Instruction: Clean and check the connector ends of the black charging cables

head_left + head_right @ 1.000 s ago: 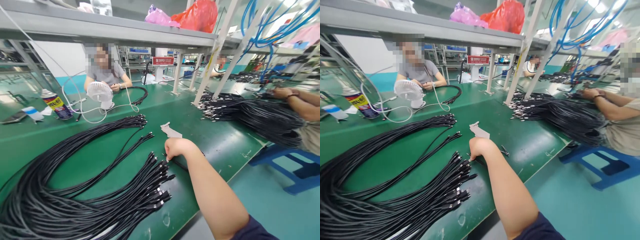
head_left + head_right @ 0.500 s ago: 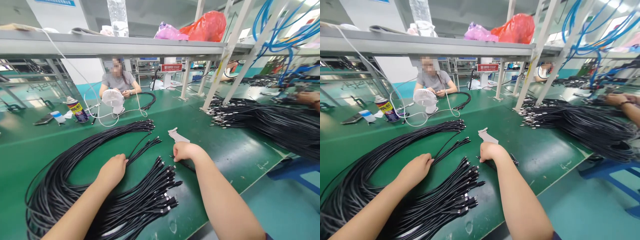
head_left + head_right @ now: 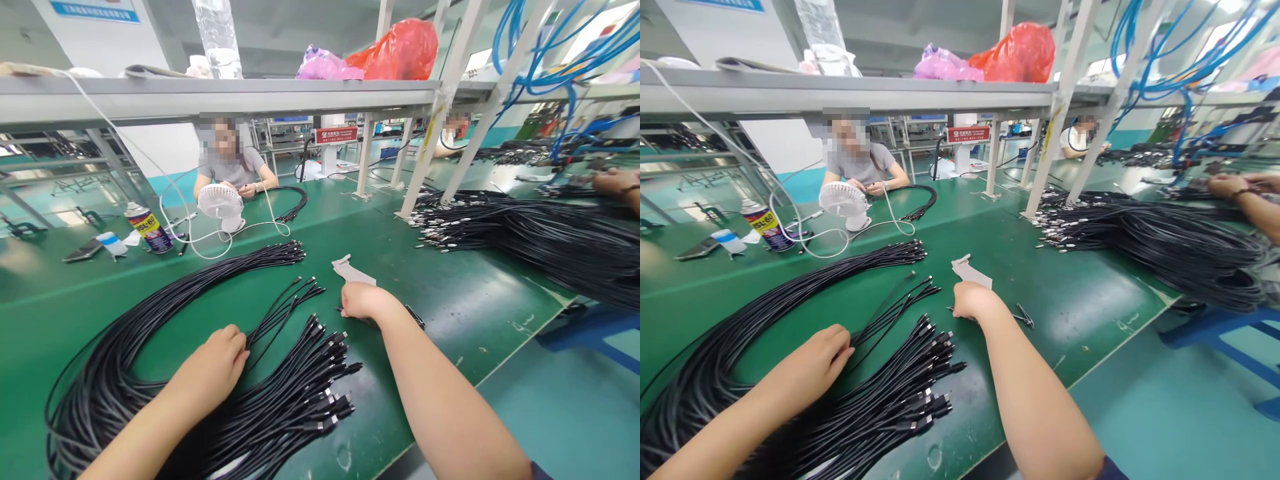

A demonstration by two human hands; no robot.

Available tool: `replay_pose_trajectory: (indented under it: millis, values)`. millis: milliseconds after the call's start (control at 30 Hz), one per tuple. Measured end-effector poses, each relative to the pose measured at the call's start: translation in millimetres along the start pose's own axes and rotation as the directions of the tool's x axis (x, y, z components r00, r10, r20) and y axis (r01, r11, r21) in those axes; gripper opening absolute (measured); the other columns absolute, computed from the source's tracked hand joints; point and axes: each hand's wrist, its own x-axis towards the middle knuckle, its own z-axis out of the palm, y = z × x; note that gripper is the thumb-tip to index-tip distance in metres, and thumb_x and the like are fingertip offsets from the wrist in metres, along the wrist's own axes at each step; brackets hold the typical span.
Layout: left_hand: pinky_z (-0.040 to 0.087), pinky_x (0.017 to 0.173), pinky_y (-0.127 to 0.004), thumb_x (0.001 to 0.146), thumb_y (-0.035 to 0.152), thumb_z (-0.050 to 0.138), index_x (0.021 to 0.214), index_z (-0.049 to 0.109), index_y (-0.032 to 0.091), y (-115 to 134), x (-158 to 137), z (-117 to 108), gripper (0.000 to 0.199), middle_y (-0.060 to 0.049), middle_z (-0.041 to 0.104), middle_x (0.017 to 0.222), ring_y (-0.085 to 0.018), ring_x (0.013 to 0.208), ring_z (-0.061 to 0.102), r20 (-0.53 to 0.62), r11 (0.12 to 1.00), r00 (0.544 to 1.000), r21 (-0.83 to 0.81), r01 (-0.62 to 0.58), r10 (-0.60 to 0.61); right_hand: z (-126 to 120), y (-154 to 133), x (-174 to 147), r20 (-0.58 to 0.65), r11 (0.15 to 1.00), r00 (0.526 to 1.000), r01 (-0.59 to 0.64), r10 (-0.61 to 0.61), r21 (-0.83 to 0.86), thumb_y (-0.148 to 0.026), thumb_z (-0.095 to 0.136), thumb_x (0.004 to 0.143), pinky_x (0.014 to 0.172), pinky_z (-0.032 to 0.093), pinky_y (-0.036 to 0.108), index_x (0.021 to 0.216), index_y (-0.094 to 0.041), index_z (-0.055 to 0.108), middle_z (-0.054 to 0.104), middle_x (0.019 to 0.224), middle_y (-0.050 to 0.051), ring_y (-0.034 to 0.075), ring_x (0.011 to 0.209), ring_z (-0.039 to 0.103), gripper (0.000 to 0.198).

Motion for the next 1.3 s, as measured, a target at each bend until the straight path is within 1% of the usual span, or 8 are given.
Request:
replay_pose_trajectory:
  millis: [133, 300, 433, 700, 833, 967, 1133, 1300]
  values:
    - [0.046, 0.084, -0.035, 0.093, 0.028, 0.037, 0.087, 0.060, 0.019, 16.2, 0.7, -15.3, 0.025, -0.011, 0.063, 0.099, -0.025, 0.096, 0.061, 0.088, 0.997, 0.993, -0.014, 0.079, -0.077, 0.1, -2.4, 0.4, 0.001, 1.000, 1.000, -0.027, 0.027, 0.012, -0.027, 0.068, 0.083, 0.072, 0.053, 0.033, 0.079, -0.014, 0.066, 0.068, 0.078, 0.004, 0.016, 0.074, 0.065, 0.013]
    - [0.043, 0.096, -0.037, 0.089, 0.039, 0.050, 0.125, 0.050, 0.013, 46.0, 28.4, -20.1, 0.044, -0.016, 0.058, 0.125, -0.029, 0.117, 0.053, 0.001, 0.997, 0.997, -0.008, 0.074, -0.074, -3.1, -3.9, 3.6, -0.153, 0.988, 0.982, -0.093, 0.111, 0.123, -0.017, 0.057, 0.087, 0.076, 0.052, 0.038, 0.097, -0.013, 0.065, 0.069, 0.097, 0.017, 0.028, 0.092, 0.066, 0.014]
    - [0.049, 0.081, -0.040, 0.093, 0.037, 0.045, 0.112, 0.056, 0.005, 60.8, 60.0, -4.6, 0.039, -0.021, 0.064, 0.107, -0.032, 0.101, 0.062, -0.006, 0.992, 0.992, 0.040, 0.124, -0.124, -3.4, -0.8, 7.4, -0.246, 0.969, 0.956, -0.107, 0.162, 0.222, -0.016, 0.049, 0.089, 0.078, 0.050, 0.037, 0.113, -0.010, 0.057, 0.064, 0.112, 0.021, 0.030, 0.101, 0.064, 0.026]
    - [0.049, 0.079, -0.038, 0.097, 0.022, 0.035, 0.100, 0.061, 0.007, 61.1, 74.3, 14.7, 0.030, -0.020, 0.066, 0.097, -0.031, 0.094, 0.065, -0.009, 0.982, 1.000, 0.191, -0.004, 0.006, 4.3, -0.6, 16.1, -0.359, 0.934, 0.924, 0.002, 0.135, 0.358, -0.017, 0.047, 0.090, 0.076, 0.046, 0.032, 0.106, -0.013, 0.053, 0.061, 0.112, 0.018, 0.025, 0.097, 0.062, 0.017]
    - [0.050, 0.077, -0.037, 0.097, 0.021, 0.034, 0.100, 0.060, 0.005, 58.1, 75.9, 18.0, 0.031, -0.020, 0.066, 0.095, -0.030, 0.091, 0.066, -0.015, 0.971, 1.000, 0.237, -0.021, 0.025, 7.2, -1.9, 20.2, -0.428, 0.904, 0.897, 0.086, 0.113, 0.419, -0.025, 0.051, 0.091, 0.077, 0.044, 0.031, 0.101, -0.017, 0.051, 0.061, 0.108, 0.013, 0.022, 0.093, 0.061, 0.014]
    - [0.051, 0.076, -0.038, 0.098, 0.020, 0.036, 0.098, 0.061, 0.005, 57.5, 76.8, 15.8, 0.029, -0.018, 0.066, 0.091, -0.027, 0.087, 0.067, -0.033, 0.966, 0.999, 0.259, 0.018, -0.010, 7.6, -2.6, 24.6, -0.441, 0.861, 0.889, 0.123, 0.125, 0.493, -0.030, 0.058, 0.087, 0.073, 0.043, 0.029, 0.092, -0.018, 0.054, 0.064, 0.096, 0.009, 0.021, 0.086, 0.060, 0.014]
    - [0.054, 0.073, -0.035, 0.095, 0.028, 0.050, 0.103, 0.061, 0.011, 65.1, 73.1, 15.0, 0.022, -0.008, 0.067, 0.096, -0.018, 0.083, 0.066, -0.048, 0.951, 0.990, 0.274, 0.142, -0.134, 6.3, -6.3, 24.2, -0.441, 0.791, 0.890, 0.184, 0.118, 0.583, -0.027, 0.058, 0.085, 0.068, 0.041, 0.026, 0.080, -0.019, 0.055, 0.064, 0.083, 0.004, 0.017, 0.078, 0.059, 0.010]
    - [0.056, 0.076, -0.038, 0.091, 0.032, 0.057, 0.111, 0.060, 0.013, 65.5, 73.5, 19.7, 0.027, -0.008, 0.065, 0.106, -0.019, 0.088, 0.065, 0.010, 0.958, 0.986, 0.238, 0.158, -0.165, 2.3, -10.4, 18.3, -0.455, 0.714, 0.883, 0.243, 0.118, 0.657, -0.022, 0.059, 0.083, 0.066, 0.039, 0.025, 0.077, -0.019, 0.055, 0.062, 0.078, 0.001, 0.015, 0.073, 0.056, 0.008]
